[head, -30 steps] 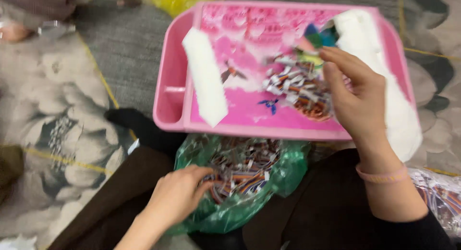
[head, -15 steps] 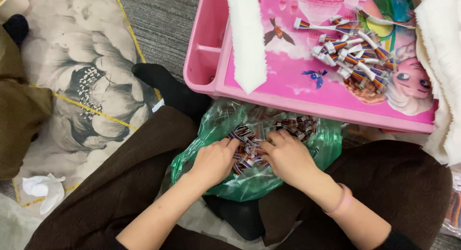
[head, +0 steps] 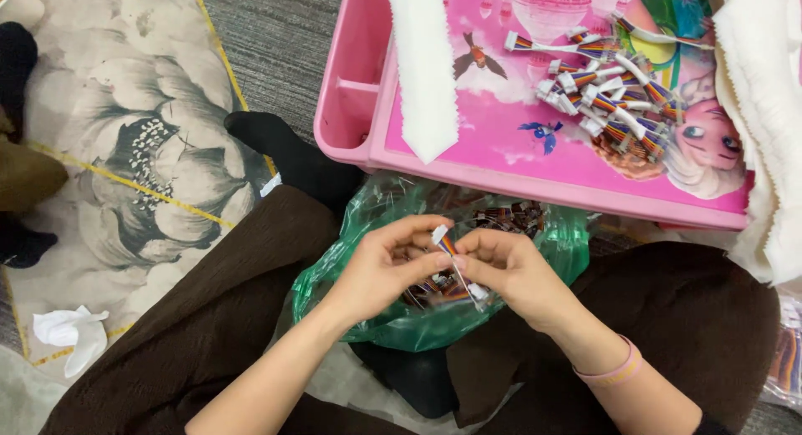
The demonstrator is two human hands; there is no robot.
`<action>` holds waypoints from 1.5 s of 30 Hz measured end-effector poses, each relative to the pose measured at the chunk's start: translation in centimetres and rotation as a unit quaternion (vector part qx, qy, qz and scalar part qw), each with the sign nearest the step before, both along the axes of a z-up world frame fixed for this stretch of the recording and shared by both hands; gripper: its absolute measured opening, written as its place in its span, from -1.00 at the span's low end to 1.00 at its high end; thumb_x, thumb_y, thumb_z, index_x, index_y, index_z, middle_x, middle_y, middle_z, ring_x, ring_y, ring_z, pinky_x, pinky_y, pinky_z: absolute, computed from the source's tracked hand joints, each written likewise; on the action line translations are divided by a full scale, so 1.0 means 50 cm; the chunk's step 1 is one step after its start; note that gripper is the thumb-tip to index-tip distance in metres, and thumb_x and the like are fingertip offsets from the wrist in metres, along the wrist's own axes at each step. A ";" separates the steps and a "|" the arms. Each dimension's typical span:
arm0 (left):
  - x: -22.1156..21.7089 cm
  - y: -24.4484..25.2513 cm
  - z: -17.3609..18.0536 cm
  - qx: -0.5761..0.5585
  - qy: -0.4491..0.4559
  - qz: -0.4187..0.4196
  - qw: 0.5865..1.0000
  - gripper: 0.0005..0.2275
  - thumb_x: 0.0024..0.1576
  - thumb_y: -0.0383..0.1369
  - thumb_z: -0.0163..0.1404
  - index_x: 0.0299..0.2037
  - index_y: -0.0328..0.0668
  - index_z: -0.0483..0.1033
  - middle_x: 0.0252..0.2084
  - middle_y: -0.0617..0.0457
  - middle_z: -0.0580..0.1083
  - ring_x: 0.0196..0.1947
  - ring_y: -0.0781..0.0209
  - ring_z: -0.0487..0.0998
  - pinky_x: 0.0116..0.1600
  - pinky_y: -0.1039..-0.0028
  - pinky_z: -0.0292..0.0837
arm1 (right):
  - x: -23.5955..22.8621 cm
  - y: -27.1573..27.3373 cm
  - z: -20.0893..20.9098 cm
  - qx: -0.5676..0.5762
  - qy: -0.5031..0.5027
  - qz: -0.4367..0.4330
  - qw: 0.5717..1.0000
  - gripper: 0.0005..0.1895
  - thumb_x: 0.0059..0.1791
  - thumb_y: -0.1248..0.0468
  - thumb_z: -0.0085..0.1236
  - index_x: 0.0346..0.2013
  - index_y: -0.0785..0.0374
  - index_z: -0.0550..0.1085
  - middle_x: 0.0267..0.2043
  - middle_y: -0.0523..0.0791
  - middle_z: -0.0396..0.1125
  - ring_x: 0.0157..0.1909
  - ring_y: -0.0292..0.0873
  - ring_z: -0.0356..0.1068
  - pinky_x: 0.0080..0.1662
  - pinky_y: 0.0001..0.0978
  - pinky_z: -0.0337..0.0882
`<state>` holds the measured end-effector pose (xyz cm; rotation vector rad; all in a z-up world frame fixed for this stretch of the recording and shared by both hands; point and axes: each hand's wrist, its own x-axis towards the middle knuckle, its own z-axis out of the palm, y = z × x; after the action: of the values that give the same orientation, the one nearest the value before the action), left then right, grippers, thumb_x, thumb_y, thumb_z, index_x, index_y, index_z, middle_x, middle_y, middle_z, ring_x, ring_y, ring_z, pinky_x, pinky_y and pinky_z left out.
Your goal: Wrapping small bundles of multi-colored wires with white adhesive tape
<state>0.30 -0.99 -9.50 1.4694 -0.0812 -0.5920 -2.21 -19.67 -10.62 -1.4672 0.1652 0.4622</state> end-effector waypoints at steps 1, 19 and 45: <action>-0.002 0.001 0.001 0.000 0.001 -0.002 1.000 -0.61 -0.05 -0.46 0.14 0.02 -0.28 0.42 -0.31 -0.06 0.51 -0.36 0.36 0.50 -0.31 0.62 0.50 | -0.008 0.000 -0.003 0.000 0.001 -0.002 1.000 -0.92 -0.14 0.39 0.13 -0.42 0.39 0.50 -0.62 -0.05 0.40 -0.56 -0.27 0.30 -0.55 -0.56 0.25; -0.004 -0.006 0.080 -0.023 -0.035 0.098 0.994 -0.81 0.00 -0.48 0.08 -0.18 -0.33 0.49 -0.41 -0.13 0.58 -0.44 0.30 0.59 -0.32 0.57 0.57 | -0.033 0.028 0.034 0.159 -0.045 -0.004 0.986 -0.64 -0.14 0.37 0.10 -0.11 0.50 0.32 -0.25 0.12 0.34 -0.59 -0.27 0.34 -0.38 -0.28 0.53; -0.039 -0.013 0.101 0.278 -0.371 0.036 0.885 -0.81 -0.15 -0.59 0.13 -0.31 -0.32 0.54 -0.35 0.06 0.56 -0.53 0.40 0.56 -0.41 0.66 0.40 | -0.012 -0.013 0.085 0.251 0.155 -0.040 0.955 -0.65 -0.10 0.30 0.02 -0.06 0.43 0.41 -0.71 -0.12 0.26 -0.84 -0.41 0.00 -0.82 -0.63 -0.11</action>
<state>-1.64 -1.62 -4.44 2.1908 -0.4856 0.0619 -2.81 -20.31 -6.37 -0.8819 0.3299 0.6158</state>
